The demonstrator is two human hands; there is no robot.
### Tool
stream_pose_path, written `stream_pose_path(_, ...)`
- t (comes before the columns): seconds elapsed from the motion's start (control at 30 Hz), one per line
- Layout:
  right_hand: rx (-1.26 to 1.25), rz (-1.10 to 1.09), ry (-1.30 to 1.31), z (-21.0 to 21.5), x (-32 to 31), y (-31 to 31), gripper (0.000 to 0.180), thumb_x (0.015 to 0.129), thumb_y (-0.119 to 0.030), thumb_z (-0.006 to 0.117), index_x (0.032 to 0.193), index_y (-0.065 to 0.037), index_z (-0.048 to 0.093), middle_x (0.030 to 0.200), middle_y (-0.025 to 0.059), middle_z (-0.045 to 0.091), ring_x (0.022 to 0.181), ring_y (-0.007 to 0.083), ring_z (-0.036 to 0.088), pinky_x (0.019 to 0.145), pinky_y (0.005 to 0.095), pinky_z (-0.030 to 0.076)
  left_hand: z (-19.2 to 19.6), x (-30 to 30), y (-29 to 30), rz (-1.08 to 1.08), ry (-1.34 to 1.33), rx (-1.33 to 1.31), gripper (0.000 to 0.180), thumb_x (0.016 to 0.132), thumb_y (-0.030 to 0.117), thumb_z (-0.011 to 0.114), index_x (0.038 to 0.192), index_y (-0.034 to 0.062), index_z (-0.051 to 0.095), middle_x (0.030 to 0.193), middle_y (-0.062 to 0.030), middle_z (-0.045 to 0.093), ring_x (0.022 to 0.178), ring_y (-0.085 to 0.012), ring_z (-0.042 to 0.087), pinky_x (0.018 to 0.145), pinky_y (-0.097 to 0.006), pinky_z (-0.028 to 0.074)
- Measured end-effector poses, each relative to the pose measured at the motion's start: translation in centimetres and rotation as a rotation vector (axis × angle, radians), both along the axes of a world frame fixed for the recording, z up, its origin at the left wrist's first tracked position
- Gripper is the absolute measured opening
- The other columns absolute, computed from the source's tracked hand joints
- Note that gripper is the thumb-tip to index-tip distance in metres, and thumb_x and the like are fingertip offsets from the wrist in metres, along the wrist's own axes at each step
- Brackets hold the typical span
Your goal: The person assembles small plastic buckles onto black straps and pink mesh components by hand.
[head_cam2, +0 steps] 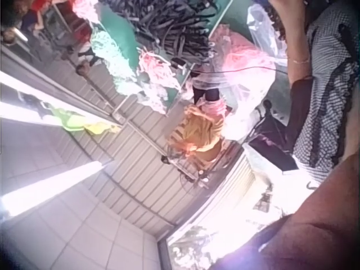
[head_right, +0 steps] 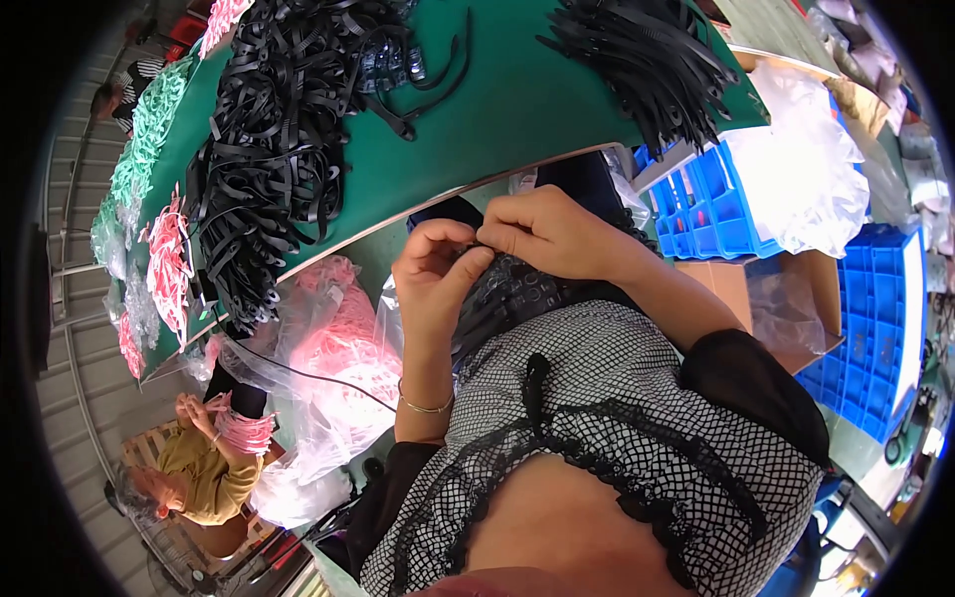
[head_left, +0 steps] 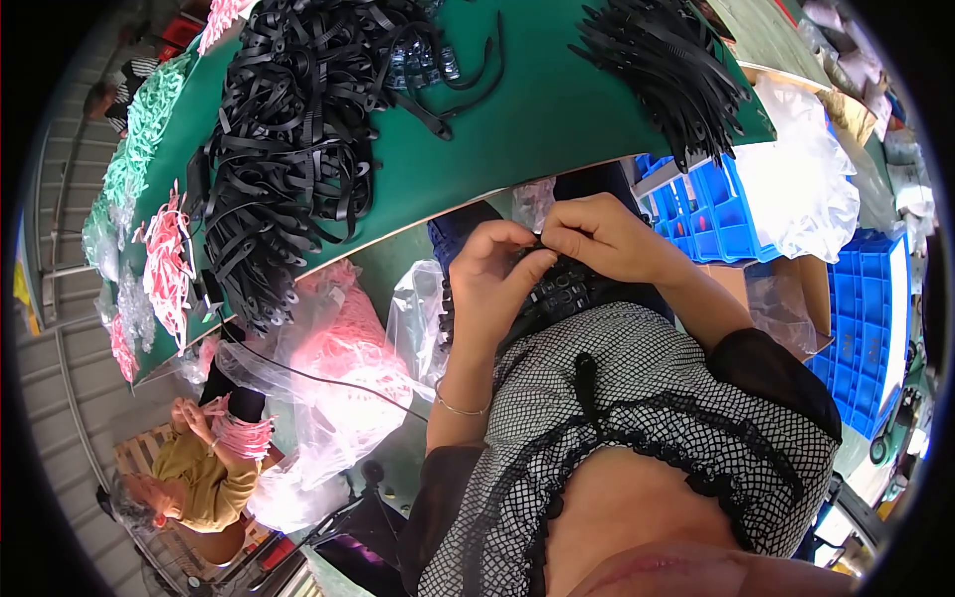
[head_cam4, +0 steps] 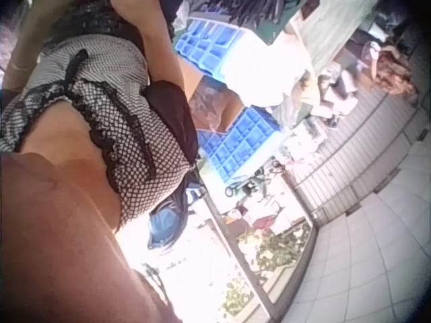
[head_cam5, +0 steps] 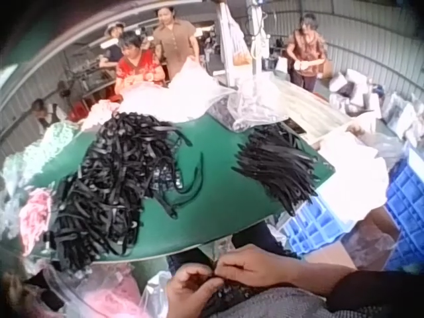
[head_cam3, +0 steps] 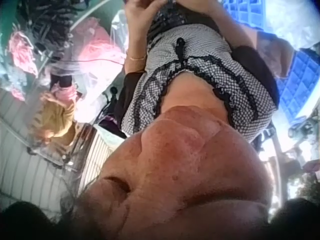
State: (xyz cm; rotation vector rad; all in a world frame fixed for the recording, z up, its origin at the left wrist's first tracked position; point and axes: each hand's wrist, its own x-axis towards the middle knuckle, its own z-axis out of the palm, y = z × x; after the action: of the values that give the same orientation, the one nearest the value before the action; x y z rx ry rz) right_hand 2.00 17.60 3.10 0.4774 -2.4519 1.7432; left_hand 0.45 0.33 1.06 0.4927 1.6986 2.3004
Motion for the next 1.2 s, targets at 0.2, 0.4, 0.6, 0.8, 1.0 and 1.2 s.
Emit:
stream_pose_path(0.2,-0.129,0.163,-0.205,0.2,0.4,-0.4,0.018,0.084,-0.014,0.055,0.071,-0.001,0.056,0.057,0.0000,0.050,0.051,0.0053,0.042,0.047,0.0213,0.033,1.7,-0.4,-1.4,-0.242,0.064,-0.378,0.009,0.076,0.006,0.063,0.076,-0.0022,0.059,0.069,-0.0065,0.059,0.063,-0.0096,0.055,0.056,-0.021,0.044)
stream_pose_path(0.4,-0.559,0.320,-0.325,-0.1,1.4,-0.6,0.020,0.085,-0.015,0.054,0.069,-0.003,0.054,0.060,-0.0034,0.051,0.049,0.0017,0.040,0.044,0.0177,0.030,0.4,-0.3,-1.2,-0.436,-0.241,0.183,0.023,0.077,0.019,0.061,0.072,-0.0031,0.058,0.060,-0.0097,0.058,0.048,-0.0094,0.051,0.042,-0.020,0.039)
stream_pose_path(0.6,-0.728,0.274,-0.492,-0.5,1.4,-0.3,0.020,0.082,-0.018,0.057,0.069,-0.003,0.053,0.060,0.0000,0.049,0.047,0.0045,0.040,0.044,0.0176,0.030,-0.7,-0.4,-0.7,-0.480,-0.387,0.338,0.026,0.079,0.022,0.060,0.072,-0.0031,0.058,0.061,-0.0104,0.059,0.045,-0.0089,0.049,0.040,-0.019,0.036)
stream_pose_path(0.8,0.000,0.125,0.258,0.4,-0.8,0.2,0.019,0.071,-0.014,0.070,0.085,-0.006,0.061,0.080,0.0034,0.051,0.070,0.0138,0.049,0.060,0.0253,0.040,1.4,-0.3,-0.9,-0.294,-0.287,-0.057,0.022,0.086,0.018,0.054,0.081,-0.0024,0.059,0.068,-0.0052,0.058,0.050,-0.0064,0.047,0.044,-0.017,0.035)
stream_pose_path(1.0,-0.086,0.127,0.200,-0.1,-0.5,0.3,0.025,0.065,-0.011,0.073,0.087,-0.004,0.063,0.086,0.0070,0.054,0.077,0.0188,0.053,0.069,0.0277,0.043,1.2,-0.2,-1.1,-0.275,-0.208,-0.044,0.022,0.088,0.018,0.050,0.090,-0.0022,0.058,0.073,-0.0047,0.059,0.058,-0.0068,0.049,0.052,-0.018,0.038)
stream_pose_path(1.2,-0.612,0.227,-0.075,-0.9,0.2,-0.6,0.019,0.075,-0.003,0.067,0.092,0.000,0.061,0.086,0.0033,0.054,0.079,0.0093,0.053,0.066,0.0208,0.043,1.3,-0.1,-1.7,-0.392,-0.273,0.107,0.024,0.087,0.019,0.050,0.095,-0.0029,0.056,0.075,-0.0055,0.058,0.060,-0.0078,0.049,0.053,-0.018,0.038)
